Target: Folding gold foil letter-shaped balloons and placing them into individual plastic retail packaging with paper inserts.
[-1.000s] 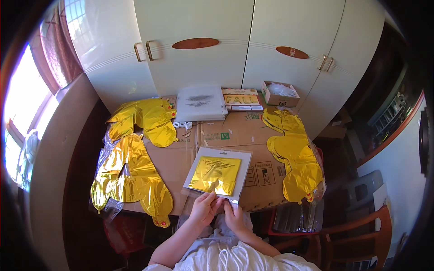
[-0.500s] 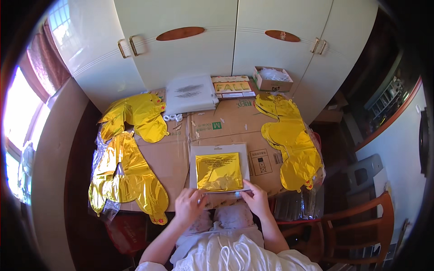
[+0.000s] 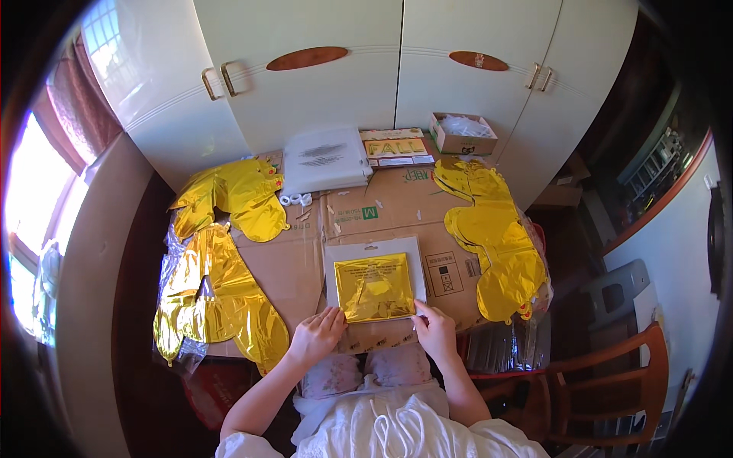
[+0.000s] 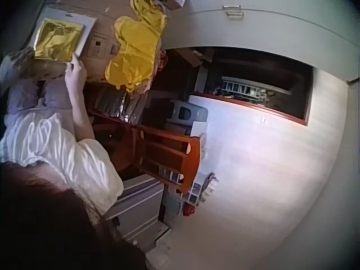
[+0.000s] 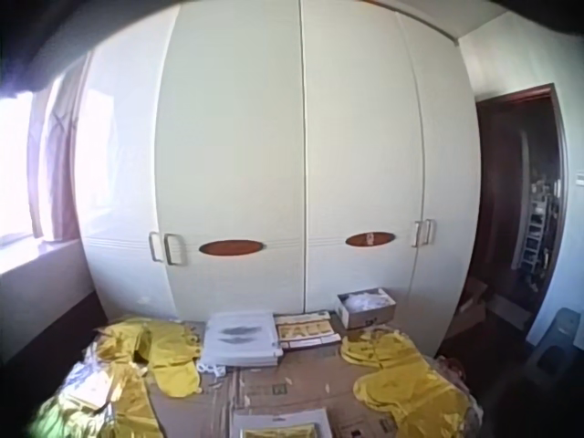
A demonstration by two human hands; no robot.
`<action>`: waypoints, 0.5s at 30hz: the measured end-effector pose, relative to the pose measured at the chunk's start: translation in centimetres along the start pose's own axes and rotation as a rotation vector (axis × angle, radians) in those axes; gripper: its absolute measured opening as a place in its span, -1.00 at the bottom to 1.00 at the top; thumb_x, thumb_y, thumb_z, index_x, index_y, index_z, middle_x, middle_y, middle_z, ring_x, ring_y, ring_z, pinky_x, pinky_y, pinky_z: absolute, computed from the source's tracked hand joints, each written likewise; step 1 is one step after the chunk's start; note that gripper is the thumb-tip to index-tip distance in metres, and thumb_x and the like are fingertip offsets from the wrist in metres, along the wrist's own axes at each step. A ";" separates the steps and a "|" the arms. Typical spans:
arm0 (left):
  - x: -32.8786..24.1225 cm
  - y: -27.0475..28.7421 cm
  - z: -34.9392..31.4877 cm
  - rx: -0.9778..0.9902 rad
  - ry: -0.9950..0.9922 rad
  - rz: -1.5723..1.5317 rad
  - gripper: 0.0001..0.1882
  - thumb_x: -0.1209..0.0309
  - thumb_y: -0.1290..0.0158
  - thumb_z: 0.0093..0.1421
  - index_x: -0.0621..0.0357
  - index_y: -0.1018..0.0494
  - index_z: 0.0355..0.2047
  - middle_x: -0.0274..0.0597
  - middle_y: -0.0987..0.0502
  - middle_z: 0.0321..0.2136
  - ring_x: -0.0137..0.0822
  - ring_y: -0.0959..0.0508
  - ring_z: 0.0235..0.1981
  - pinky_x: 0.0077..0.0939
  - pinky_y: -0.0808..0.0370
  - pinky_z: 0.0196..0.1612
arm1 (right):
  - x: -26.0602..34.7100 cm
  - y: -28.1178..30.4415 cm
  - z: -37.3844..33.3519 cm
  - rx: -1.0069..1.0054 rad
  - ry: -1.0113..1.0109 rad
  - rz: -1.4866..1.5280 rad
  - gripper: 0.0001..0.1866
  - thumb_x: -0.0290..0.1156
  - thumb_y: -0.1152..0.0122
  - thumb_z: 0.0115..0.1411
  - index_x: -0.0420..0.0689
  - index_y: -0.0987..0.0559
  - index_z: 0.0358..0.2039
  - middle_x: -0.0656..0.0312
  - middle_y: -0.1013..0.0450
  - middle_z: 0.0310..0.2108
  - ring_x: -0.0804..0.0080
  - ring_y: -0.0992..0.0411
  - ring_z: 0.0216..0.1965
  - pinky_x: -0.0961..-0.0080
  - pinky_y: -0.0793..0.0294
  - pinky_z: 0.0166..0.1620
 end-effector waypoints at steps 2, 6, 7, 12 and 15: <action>0.0 0.0 0.1 -0.002 0.007 0.023 -0.76 0.33 -0.15 0.16 0.23 -0.51 -0.25 -0.13 -0.63 -0.23 -0.27 -0.66 -0.20 -0.47 -0.61 -0.21 | 0.2 -0.1 0.0 -0.007 0.001 -0.040 -0.66 -0.48 -0.28 0.09 -0.18 -0.58 -0.08 0.00 -0.53 -0.37 0.05 -0.54 -0.37 0.23 -0.51 -0.29; 0.1 0.1 0.3 0.002 0.038 0.019 -0.77 0.32 -0.15 0.17 0.23 -0.50 -0.26 -0.17 -0.64 -0.30 -0.30 -0.67 -0.25 -0.49 -0.60 -0.26 | 0.3 -0.2 0.1 -0.011 0.010 -0.078 -0.65 -0.48 -0.28 0.09 -0.18 -0.57 -0.06 -0.01 -0.55 -0.35 0.04 -0.54 -0.37 0.23 -0.52 -0.29; 0.1 0.1 0.4 0.001 0.041 0.020 -0.76 0.32 -0.15 0.16 0.22 -0.50 -0.25 -0.18 -0.63 -0.29 -0.31 -0.67 -0.26 -0.50 -0.60 -0.27 | 0.2 -0.2 0.2 -0.037 0.040 -0.080 -0.61 -0.48 -0.29 0.09 -0.17 -0.55 -0.03 0.00 -0.54 -0.37 0.09 -0.54 -0.39 0.27 -0.51 -0.30; 0.6 0.8 0.4 -0.004 0.130 -0.053 -0.69 0.30 -0.18 0.12 0.19 -0.47 -0.18 -0.16 -0.58 -0.18 -0.31 -0.61 -0.22 -0.46 -0.57 -0.23 | -0.5 0.2 0.5 0.069 -0.104 0.054 -0.48 -0.47 -0.31 0.08 -0.20 -0.48 0.09 -0.01 -0.54 -0.39 0.19 -0.55 -0.41 0.35 -0.51 -0.31; 0.7 1.4 0.6 -0.033 0.237 0.019 -0.56 0.27 -0.21 0.09 0.19 -0.44 -0.06 -0.11 -0.54 -0.11 -0.23 -0.55 -0.12 -0.40 -0.53 -0.13 | 0.1 0.4 1.2 0.131 0.069 -0.117 -0.45 -0.48 -0.32 0.08 -0.24 -0.46 0.12 -0.02 -0.53 -0.43 0.22 -0.55 -0.46 0.38 -0.51 -0.34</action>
Point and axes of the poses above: each hand's wrist, its own z-axis towards the middle knuckle, its own y-axis out of the back of the hand, x = y × z, the point moved 6 cm from there along z, towards the middle knuckle
